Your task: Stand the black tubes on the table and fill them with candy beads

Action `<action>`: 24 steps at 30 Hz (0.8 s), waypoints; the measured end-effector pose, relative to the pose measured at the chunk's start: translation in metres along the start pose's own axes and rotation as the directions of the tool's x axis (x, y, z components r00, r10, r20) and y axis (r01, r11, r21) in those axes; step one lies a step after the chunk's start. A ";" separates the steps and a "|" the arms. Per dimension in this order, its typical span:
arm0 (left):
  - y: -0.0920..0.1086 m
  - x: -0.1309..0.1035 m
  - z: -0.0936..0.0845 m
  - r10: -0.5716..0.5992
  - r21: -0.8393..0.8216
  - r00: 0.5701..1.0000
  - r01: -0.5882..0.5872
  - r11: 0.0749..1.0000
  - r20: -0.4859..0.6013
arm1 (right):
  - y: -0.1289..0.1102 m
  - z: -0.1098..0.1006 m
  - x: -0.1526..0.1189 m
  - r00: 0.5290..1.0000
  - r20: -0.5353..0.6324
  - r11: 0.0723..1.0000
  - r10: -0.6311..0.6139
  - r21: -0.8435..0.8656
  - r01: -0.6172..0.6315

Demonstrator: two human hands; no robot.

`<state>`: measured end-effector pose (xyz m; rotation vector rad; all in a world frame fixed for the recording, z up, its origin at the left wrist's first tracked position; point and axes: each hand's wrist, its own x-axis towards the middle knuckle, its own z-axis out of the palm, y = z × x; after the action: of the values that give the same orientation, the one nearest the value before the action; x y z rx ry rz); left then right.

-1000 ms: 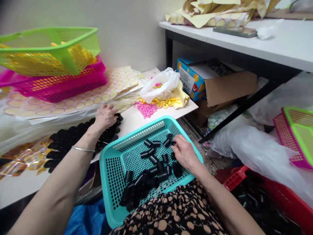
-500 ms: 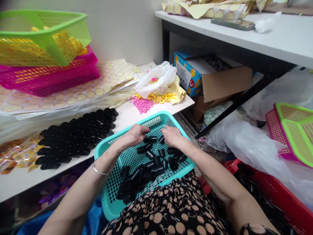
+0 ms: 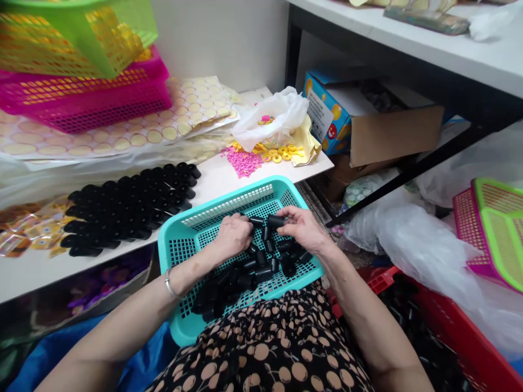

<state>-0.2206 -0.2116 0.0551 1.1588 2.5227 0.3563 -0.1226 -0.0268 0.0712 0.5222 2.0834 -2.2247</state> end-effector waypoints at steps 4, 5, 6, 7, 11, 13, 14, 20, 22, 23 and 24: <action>0.013 -0.007 0.005 -0.060 0.134 0.997 0.066 0.989 -0.050 | 0.002 0.008 -0.011 0.991 0.007 0.951 0.132 0.282 -0.128; 0.013 -0.008 0.003 -0.080 0.105 0.996 0.084 0.991 -0.043 | 0.002 0.008 -0.013 0.991 0.005 0.943 0.135 0.306 -0.130; 0.013 -0.008 0.000 -0.091 0.075 0.995 0.094 0.993 -0.032 | 0.004 0.009 -0.014 0.993 -0.005 0.944 0.119 0.310 -0.112; 0.011 -0.008 -0.004 -0.099 0.025 0.995 0.099 0.995 -0.008 | 0.005 0.009 -0.014 0.996 -0.020 0.954 0.087 0.291 -0.077; 0.003 -0.006 -0.021 -0.034 -0.548 0.981 0.135 0.825 0.190 | 0.011 0.008 -0.017 0.997 -0.037 0.993 -0.071 0.093 0.075; 0.002 -0.007 -0.026 0.036 -0.808 0.972 0.171 0.564 0.231 | 0.012 0.008 -0.019 0.992 -0.009 0.992 -0.129 -0.003 0.129; 0.003 -0.008 -0.028 0.051 -0.860 0.972 0.177 0.478 0.229 | 0.011 0.009 -0.020 0.988 0.004 0.987 -0.153 -0.042 0.153; 0.005 -0.010 -0.031 0.037 -0.893 0.970 0.206 0.401 0.240 | 0.008 0.009 -0.022 0.970 0.047 0.959 -0.240 -0.147 0.244; 0.004 -0.009 -0.031 0.035 -0.890 0.969 0.211 0.404 0.246 | 0.009 0.008 -0.021 0.968 0.053 0.955 -0.245 -0.156 0.250; 0.004 -0.009 -0.031 0.036 -0.887 0.967 0.216 0.407 0.251 | 0.009 0.008 -0.021 0.970 0.051 0.957 -0.237 -0.162 0.242; 0.003 -0.009 -0.031 0.034 -0.884 0.966 0.220 0.412 0.256 | 0.009 0.008 -0.021 0.973 0.047 0.958 -0.226 -0.168 0.231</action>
<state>-0.2250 -0.2191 0.0862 0.5203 1.6494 1.2867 -0.1017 -0.0393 0.0690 0.2475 2.4031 -2.1158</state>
